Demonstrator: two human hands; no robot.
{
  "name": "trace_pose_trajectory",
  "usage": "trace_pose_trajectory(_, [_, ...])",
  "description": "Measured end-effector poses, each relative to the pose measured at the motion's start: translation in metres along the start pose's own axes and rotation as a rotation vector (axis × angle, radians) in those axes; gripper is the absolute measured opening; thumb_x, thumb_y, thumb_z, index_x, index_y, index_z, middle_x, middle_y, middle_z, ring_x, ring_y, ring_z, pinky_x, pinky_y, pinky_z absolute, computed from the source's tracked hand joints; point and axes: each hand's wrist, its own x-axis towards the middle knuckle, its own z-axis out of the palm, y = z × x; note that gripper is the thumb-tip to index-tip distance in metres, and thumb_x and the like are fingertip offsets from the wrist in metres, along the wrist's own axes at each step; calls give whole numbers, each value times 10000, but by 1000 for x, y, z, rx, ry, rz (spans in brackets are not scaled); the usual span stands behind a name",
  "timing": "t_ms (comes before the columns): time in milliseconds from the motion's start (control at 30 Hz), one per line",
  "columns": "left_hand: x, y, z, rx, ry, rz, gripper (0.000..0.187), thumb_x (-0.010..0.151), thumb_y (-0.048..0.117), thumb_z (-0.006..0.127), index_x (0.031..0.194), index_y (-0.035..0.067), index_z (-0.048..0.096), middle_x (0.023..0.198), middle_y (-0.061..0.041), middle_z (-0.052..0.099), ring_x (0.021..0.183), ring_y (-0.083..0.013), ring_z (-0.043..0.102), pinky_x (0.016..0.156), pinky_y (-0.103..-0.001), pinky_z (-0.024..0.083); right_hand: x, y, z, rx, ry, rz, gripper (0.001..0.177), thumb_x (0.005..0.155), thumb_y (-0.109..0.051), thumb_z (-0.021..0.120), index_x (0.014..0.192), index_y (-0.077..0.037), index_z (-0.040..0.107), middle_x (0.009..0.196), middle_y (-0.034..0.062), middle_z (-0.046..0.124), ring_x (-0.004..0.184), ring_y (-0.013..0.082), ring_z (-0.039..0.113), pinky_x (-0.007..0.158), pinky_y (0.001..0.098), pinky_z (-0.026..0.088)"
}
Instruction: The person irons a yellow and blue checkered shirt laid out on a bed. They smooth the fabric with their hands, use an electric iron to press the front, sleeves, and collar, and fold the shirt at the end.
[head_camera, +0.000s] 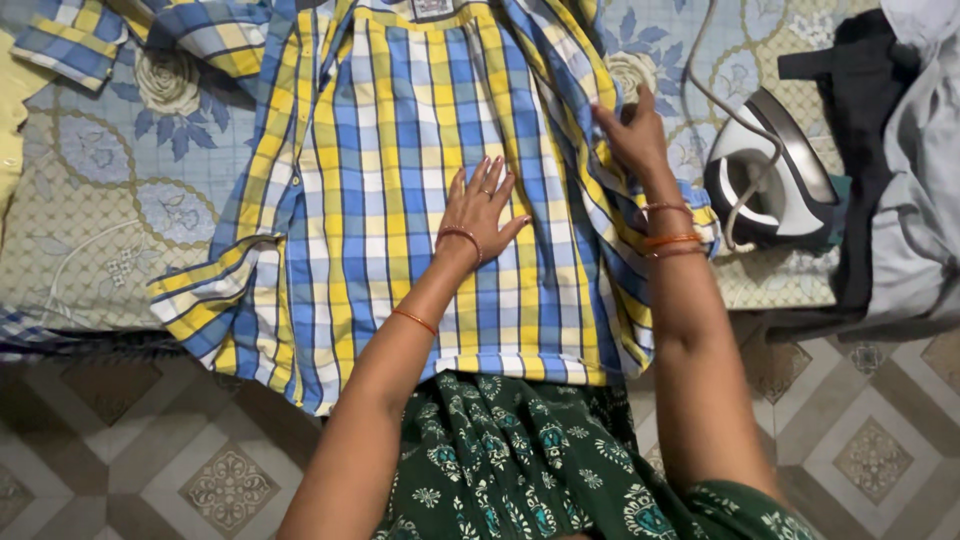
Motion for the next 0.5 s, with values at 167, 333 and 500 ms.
trace_pose_trajectory(167, [2, -2, -1, 5, -2, 12, 774, 980, 600, 468, 1555, 90, 382, 1662, -148, 254, 1541, -303, 192, 1236, -538, 113, 41, 10, 30, -142, -162, -14, 699, 740, -421, 887, 1190, 50, 633, 1045, 237, 744, 937, 339, 738, 808, 414, 565])
trace_pose_trajectory(333, [2, -2, -3, -13, -25, -3, 770, 973, 595, 478, 1556, 99, 391, 1663, -142, 263, 1542, -298, 202, 1236, -541, 122, 64, 57, 9, -417, 102, 76, 229, 870, -186, 742, 1050, -44, 733, 1005, 217, 748, 941, 413, 698, 817, 509, 539])
trace_pose_trajectory(500, [3, -3, -4, -17, -21, 4, 766, 970, 587, 496, 1547, 92, 399, 1659, -145, 263, 1542, -299, 196, 1230, -537, 129, 44, 58, -15, -265, 152, -165, 453, 894, -207, 788, 1237, 18, 595, 1126, 279, 680, 1002, 453, 653, 845, 500, 520])
